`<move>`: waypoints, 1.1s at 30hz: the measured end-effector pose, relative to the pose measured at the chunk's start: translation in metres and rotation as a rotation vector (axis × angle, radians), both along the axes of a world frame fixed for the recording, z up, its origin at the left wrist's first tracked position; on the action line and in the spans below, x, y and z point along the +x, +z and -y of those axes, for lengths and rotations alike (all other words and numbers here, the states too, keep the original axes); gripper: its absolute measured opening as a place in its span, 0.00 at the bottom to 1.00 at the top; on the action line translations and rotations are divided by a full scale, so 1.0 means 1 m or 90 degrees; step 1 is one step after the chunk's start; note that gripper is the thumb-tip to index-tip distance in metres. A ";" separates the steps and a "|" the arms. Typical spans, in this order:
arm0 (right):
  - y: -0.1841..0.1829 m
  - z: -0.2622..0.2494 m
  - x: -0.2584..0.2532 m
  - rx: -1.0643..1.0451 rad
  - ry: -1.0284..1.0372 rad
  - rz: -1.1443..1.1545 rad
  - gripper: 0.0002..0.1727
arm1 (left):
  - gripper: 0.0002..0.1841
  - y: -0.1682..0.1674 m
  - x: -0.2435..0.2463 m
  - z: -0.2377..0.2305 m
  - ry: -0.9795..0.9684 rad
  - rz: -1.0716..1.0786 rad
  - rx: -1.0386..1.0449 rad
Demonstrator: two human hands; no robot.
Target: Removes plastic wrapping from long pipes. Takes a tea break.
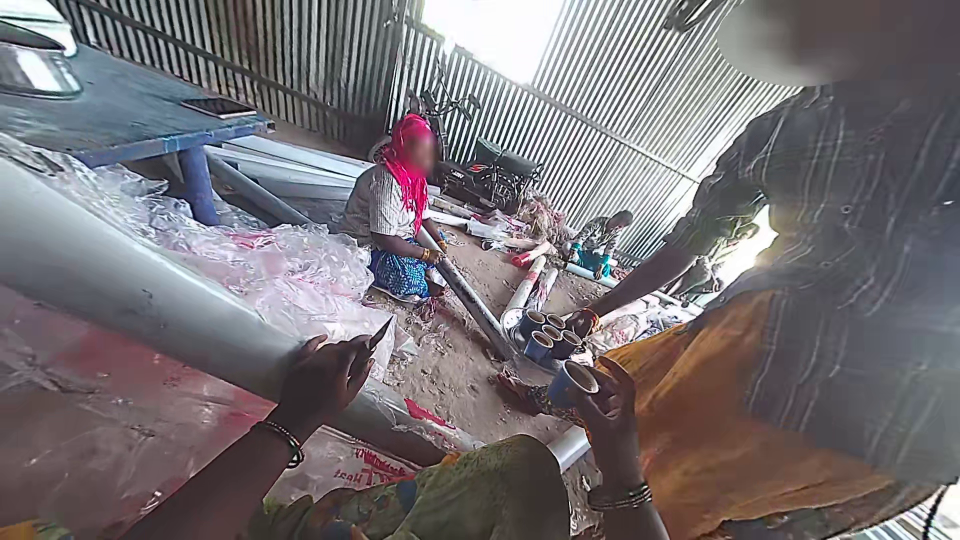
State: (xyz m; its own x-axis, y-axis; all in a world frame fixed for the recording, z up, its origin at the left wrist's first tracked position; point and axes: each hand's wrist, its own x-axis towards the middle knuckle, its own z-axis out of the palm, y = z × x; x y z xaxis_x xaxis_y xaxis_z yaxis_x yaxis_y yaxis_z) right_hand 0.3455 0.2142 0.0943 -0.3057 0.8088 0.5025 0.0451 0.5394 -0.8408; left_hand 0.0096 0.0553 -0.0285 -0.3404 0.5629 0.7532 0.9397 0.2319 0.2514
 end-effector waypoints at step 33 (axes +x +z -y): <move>-0.042 0.023 -0.109 0.063 0.276 0.084 0.39 | 0.22 0.002 0.004 0.002 0.015 -0.019 0.008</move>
